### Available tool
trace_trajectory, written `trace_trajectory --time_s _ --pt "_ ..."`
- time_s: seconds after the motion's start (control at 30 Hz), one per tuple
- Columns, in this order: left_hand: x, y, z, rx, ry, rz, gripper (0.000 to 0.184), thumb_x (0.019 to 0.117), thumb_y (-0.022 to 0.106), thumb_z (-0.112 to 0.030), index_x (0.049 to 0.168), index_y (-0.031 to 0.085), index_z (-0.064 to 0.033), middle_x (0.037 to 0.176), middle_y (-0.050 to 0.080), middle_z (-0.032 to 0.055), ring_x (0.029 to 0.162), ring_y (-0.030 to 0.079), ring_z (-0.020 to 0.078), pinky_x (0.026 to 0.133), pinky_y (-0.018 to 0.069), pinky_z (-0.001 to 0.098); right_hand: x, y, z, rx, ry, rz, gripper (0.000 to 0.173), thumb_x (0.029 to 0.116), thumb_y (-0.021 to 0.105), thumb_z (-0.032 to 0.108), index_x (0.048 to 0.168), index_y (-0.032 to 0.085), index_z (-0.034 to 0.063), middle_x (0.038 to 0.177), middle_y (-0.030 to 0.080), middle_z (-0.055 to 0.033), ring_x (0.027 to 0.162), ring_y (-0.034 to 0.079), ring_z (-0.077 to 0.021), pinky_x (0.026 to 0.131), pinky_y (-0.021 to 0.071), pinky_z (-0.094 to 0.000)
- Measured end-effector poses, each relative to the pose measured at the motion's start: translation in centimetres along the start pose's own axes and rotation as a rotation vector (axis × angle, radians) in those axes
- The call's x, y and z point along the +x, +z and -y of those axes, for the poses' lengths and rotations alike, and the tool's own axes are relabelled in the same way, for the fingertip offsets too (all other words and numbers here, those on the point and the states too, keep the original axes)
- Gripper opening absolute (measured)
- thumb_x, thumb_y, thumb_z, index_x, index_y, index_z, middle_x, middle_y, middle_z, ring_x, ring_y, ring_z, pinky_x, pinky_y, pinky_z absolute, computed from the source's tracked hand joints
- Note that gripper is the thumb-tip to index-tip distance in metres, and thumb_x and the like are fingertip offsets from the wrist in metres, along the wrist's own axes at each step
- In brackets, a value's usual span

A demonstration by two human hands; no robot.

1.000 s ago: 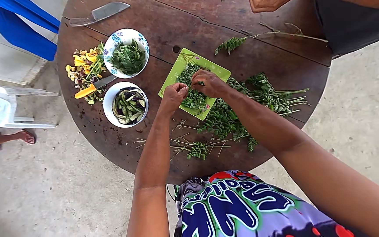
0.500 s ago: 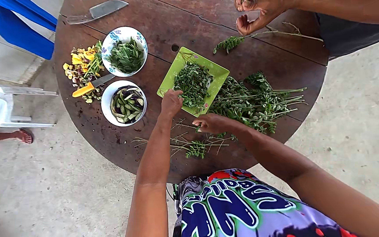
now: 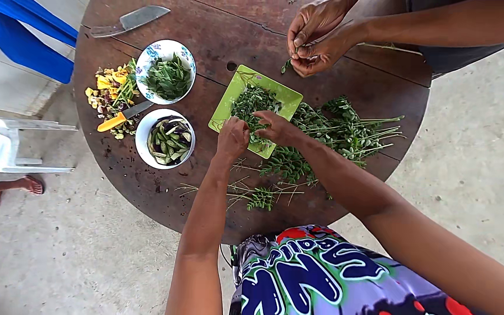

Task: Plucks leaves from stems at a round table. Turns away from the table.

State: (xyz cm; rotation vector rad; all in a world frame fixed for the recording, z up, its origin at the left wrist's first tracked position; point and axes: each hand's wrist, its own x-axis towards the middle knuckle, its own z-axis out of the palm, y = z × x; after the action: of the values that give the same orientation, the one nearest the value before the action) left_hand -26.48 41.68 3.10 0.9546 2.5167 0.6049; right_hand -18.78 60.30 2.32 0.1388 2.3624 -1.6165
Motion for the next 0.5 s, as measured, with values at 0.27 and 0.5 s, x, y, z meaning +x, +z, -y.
trace_trajectory --time_s 0.27,0.5 --pt "-1.0 -1.8 -0.9 -0.567 -0.139 0.095 0.049 0.0978 0.058 0.000 0.146 0.049 0.0024 0.143 0.057 0.0222 0.124 0.062 0.0310 0.103 0.0521 0.0456 0.6 0.0 0.6 0.279 0.011 -0.003 0.014 0.1025 0.060 0.007 0.111 0.066 -0.0030 0.093 0.070 -0.0105 0.075 0.067 -0.0131 0.070 0.0573 -0.0295" --pt "-1.0 -1.5 -0.8 -0.731 -0.239 0.086 0.018 0.0998 0.066 -0.008 0.115 0.069 0.0025 0.102 0.073 0.0110 0.090 0.069 0.0109 0.088 0.0561 0.0301 0.3 -0.1 1.4 0.270 -0.010 0.002 0.012 0.1002 0.061 0.004 0.110 0.065 -0.0029 0.093 0.069 -0.0095 0.075 0.065 -0.0108 0.070 0.0560 -0.0270"
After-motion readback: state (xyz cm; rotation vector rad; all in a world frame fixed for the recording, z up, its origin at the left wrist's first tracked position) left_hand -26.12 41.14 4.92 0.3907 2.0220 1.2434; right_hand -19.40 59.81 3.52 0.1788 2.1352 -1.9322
